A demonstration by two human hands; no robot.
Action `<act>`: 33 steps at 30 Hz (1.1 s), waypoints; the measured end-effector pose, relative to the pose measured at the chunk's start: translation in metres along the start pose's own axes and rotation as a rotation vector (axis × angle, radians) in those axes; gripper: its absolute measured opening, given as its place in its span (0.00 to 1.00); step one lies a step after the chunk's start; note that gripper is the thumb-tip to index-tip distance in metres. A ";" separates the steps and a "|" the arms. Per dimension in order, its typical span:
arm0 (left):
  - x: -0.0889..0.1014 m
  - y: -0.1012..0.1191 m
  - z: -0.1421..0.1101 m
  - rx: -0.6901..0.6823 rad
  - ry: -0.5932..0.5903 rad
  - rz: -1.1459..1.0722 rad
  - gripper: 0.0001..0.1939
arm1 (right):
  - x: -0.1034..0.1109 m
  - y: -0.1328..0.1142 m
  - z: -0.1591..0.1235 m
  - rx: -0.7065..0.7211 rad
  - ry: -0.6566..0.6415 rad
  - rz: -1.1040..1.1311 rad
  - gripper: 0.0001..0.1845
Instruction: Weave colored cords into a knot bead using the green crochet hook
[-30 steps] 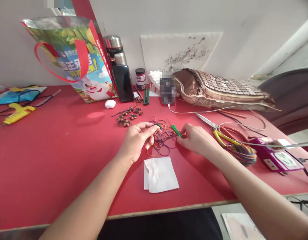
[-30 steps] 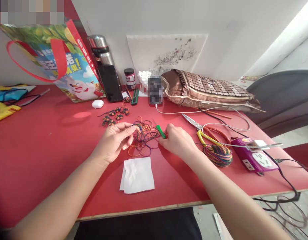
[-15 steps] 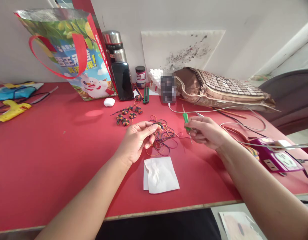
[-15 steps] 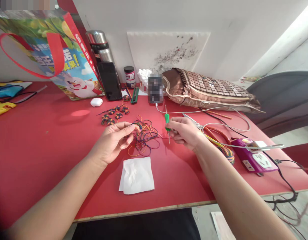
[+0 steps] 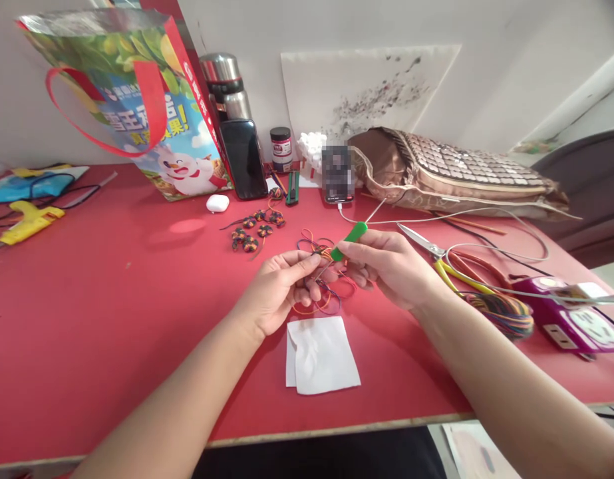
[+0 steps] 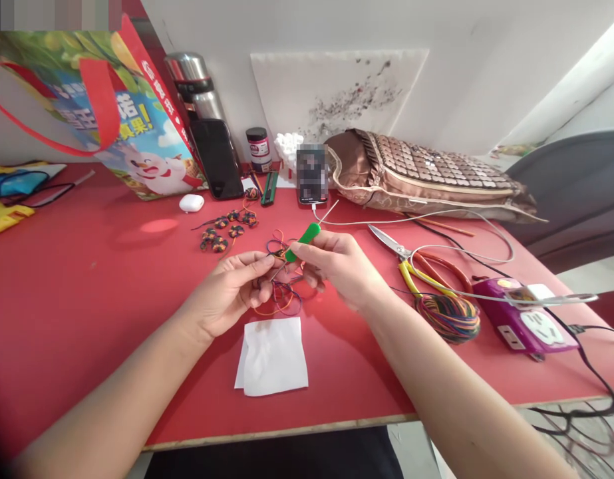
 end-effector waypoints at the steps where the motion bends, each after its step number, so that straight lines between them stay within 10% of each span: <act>1: 0.000 0.000 0.000 -0.003 -0.001 0.002 0.06 | 0.001 0.003 0.000 0.015 0.012 -0.004 0.21; 20: 0.000 -0.008 0.007 0.006 0.069 0.117 0.14 | 0.034 -0.005 -0.006 0.289 0.341 -0.124 0.21; 26: 0.008 -0.001 0.007 -0.048 0.142 0.063 0.12 | 0.036 -0.016 -0.016 0.487 0.475 -0.645 0.11; 33: 0.005 0.002 0.004 -0.112 0.106 0.167 0.14 | 0.003 0.005 -0.016 0.554 0.096 -1.276 0.21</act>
Point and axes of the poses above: each hand's wrist, its own z-axis towards the middle knuckle, its own x-axis out of the back of the hand, y = z × x, the point moved 5 cm from there along z, towards the middle knuckle, and after that the axes turned 6 degrees about z, right-handed, at the moved point
